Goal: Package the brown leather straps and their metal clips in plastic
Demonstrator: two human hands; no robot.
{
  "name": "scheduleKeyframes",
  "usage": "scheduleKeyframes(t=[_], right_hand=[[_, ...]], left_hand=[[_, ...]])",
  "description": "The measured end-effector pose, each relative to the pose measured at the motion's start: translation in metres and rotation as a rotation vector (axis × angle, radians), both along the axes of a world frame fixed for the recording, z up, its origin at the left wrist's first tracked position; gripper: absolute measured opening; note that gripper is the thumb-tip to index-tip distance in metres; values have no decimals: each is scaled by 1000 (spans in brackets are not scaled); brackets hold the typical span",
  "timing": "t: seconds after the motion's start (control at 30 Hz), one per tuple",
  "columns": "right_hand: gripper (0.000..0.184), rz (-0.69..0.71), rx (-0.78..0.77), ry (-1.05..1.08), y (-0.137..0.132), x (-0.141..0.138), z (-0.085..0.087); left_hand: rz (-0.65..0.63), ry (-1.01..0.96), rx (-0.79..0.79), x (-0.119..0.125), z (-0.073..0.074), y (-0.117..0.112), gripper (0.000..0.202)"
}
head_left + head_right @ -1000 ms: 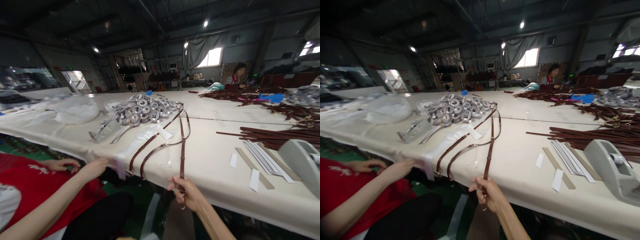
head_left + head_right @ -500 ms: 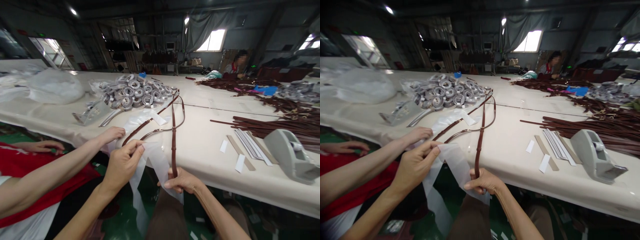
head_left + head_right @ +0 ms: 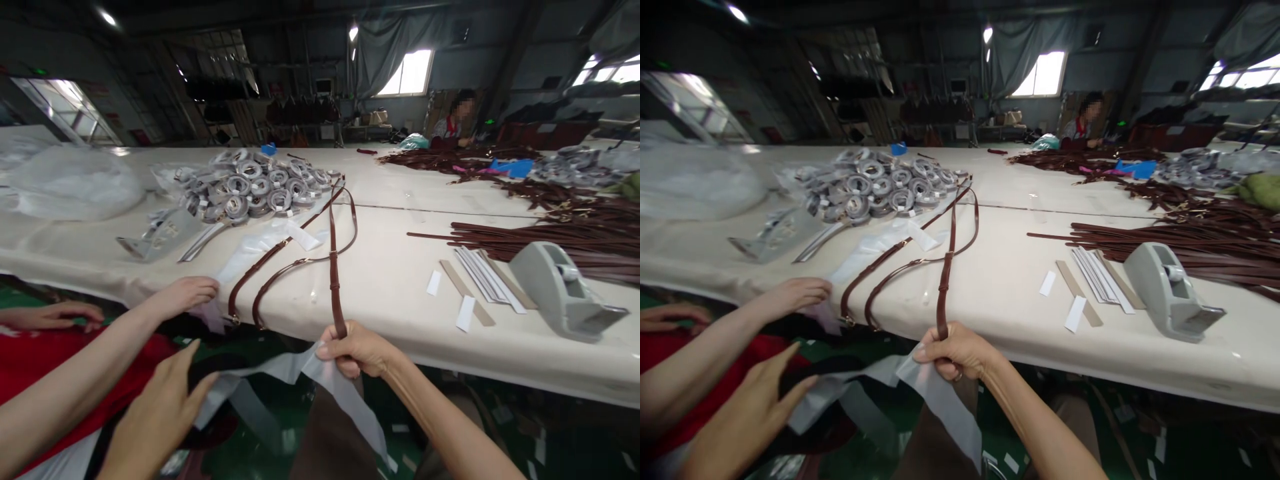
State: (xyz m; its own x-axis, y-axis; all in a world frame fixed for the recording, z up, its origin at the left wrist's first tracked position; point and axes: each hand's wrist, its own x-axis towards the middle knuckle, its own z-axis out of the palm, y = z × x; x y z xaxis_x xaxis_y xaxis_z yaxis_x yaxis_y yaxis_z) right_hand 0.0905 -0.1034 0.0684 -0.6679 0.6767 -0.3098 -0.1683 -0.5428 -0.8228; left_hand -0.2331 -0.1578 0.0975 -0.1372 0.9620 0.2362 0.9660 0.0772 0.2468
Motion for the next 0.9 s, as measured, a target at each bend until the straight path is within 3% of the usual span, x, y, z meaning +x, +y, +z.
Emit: scheduleKeyframes(t=[0.1,0.23,0.3,0.43,0.5,0.57,0.63,0.7,0.77,0.9], right_hand=[[36,-43,-17,28,-1,-15,14],[38,-109,-30,23,-1,-27,24],[37,-150,-28,12,-1,-30,26],[38,-217,-1,-3,-2,-29,26],[41,-269,36,-3,-4,-24,24],[41,-324,82,-10,-9,-17,20],[45,-379,165,-4,-14,-8,17],[51,-402,247,25,-18,-2,17],[59,-384,294,16,-21,0,20],[56,-413,421,-110,-26,-5,32]], left_hand=[[-340,3,141,58,-18,-21,69],[-620,27,341,128,-11,-37,68],[-718,-8,374,142,-6,-36,61],[-800,-224,412,143,-4,-22,41],[-726,-454,362,143,-1,-15,26],[-529,-792,237,146,4,-9,11],[-294,-1169,77,151,11,-5,18],[-146,-1455,-58,158,16,-1,32],[-107,-1582,-131,165,19,3,38],[-193,-1521,-106,174,18,9,27]])
